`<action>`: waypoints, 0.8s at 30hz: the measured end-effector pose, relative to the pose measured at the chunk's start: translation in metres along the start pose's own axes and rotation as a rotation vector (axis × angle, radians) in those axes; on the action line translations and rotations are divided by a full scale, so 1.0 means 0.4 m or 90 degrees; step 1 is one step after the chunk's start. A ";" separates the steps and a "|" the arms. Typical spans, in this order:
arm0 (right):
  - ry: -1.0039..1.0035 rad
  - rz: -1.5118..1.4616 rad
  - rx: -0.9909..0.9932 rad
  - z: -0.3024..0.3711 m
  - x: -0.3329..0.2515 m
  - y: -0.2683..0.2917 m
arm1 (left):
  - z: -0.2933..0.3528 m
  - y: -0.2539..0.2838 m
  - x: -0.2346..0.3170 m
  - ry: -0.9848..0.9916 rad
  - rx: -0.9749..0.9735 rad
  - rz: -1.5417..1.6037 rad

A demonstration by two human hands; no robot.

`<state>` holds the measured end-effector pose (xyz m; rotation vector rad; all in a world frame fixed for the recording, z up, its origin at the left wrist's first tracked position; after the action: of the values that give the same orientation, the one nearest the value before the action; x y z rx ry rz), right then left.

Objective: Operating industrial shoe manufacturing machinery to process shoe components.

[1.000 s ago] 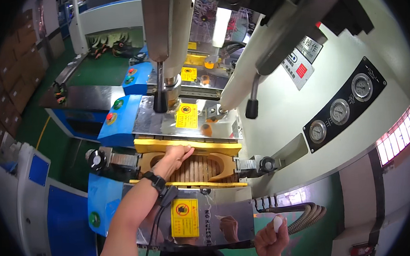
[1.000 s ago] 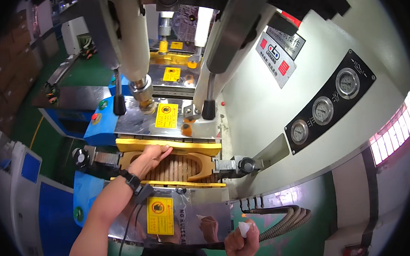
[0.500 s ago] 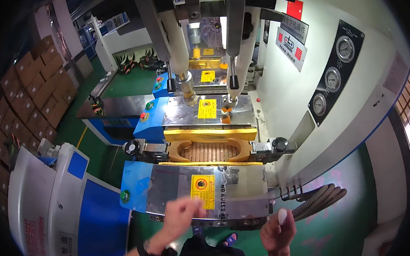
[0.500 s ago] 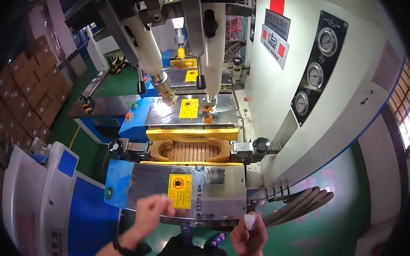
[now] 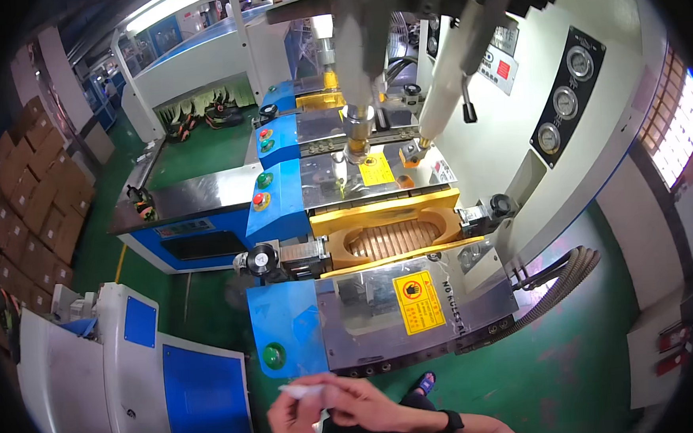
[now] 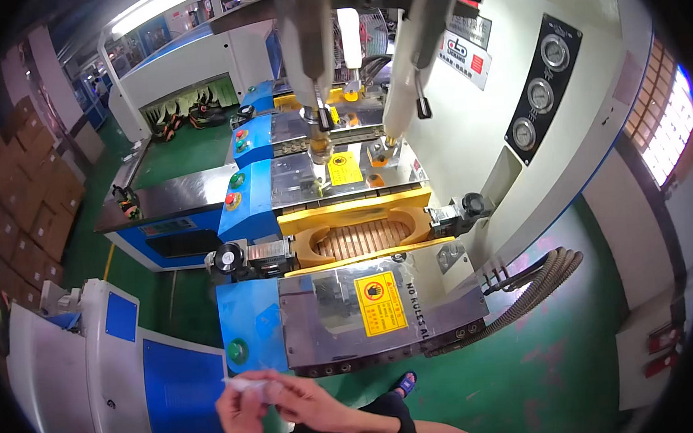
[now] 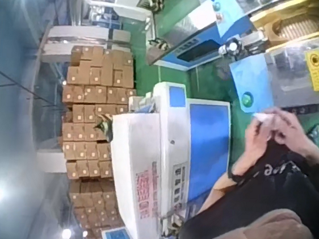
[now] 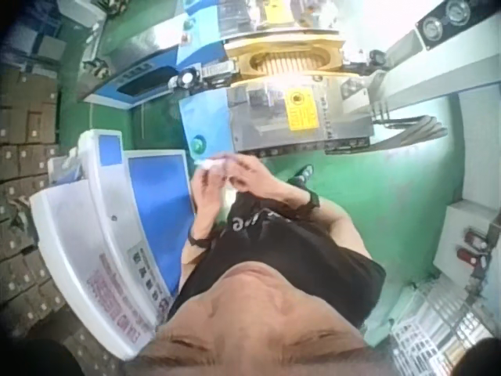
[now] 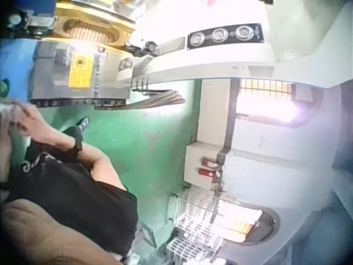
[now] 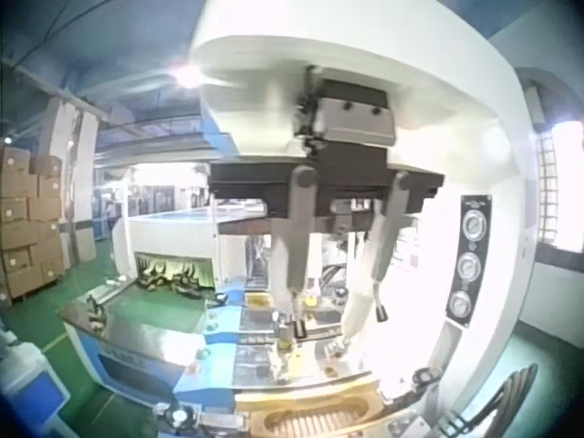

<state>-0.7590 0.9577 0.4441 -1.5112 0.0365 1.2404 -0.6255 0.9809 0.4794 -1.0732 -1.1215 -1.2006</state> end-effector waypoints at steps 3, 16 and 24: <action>0.017 0.153 0.038 -0.043 0.039 -0.059 | -0.018 0.151 -0.016 -0.184 0.125 0.020; -0.286 0.319 -0.006 0.193 0.084 -0.067 | -0.021 0.249 -0.079 -0.029 -0.020 0.124; -0.236 0.338 0.187 0.276 0.096 -0.053 | -0.036 0.221 -0.066 -0.095 -0.040 0.155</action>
<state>-0.8016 1.0683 0.4519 -1.0261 0.3784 1.8333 -0.5370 0.9763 0.4494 -1.3242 -1.0359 -0.9811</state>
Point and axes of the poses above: each hand's wrist, its own z-axis away from the middle knuckle, its own y-axis out of the back of the hand, x = y × z, the point moved 2 cm from there along -z, towards the middle knuckle
